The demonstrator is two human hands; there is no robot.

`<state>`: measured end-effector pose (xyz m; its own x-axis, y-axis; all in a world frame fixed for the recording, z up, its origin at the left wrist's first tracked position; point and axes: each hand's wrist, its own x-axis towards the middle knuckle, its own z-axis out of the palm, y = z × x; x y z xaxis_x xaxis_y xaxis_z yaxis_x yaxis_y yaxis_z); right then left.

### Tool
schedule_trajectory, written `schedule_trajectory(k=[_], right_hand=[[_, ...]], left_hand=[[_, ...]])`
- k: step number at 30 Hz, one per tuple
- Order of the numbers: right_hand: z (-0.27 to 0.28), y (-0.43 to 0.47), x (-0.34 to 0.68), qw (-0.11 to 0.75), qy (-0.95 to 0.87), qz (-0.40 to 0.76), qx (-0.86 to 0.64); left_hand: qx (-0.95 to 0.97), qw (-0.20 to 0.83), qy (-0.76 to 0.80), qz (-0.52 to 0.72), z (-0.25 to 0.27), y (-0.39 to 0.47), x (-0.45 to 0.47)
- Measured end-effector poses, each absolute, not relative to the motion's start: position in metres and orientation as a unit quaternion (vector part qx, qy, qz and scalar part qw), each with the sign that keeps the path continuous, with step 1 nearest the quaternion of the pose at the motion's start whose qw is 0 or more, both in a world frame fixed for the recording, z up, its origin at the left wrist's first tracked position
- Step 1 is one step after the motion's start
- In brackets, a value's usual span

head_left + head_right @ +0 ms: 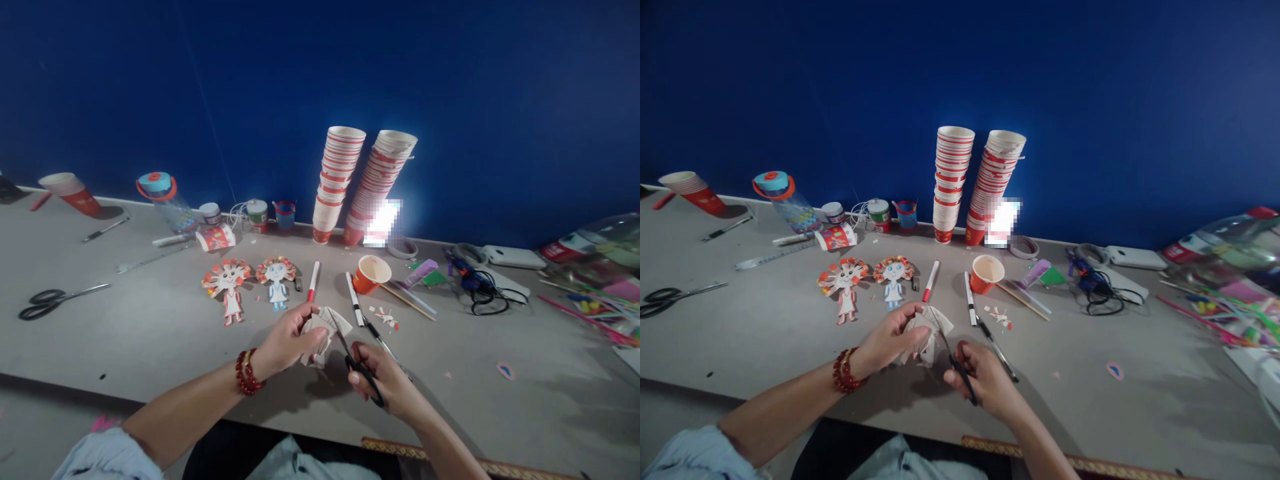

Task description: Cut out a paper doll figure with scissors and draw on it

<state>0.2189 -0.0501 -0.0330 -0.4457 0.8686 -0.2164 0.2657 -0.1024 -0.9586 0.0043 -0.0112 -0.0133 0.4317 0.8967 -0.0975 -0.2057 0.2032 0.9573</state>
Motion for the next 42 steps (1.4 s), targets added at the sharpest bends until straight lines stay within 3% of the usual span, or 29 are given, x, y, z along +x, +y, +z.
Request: schedule_trajectory(k=[19, 42], right_hand=[[-0.027, -0.048, 0.224, 0.232, -0.624, 0.601, -0.443], [-0.024, -0.043, 0.225, 0.216, -0.673, 0.538, -0.459]], left_hand=[[0.521, 0.649, 0.383, 0.402, -0.009, -0.009, 0.003], [0.539, 0.64, 0.371, 0.403, -0.004, -0.008, -0.001]])
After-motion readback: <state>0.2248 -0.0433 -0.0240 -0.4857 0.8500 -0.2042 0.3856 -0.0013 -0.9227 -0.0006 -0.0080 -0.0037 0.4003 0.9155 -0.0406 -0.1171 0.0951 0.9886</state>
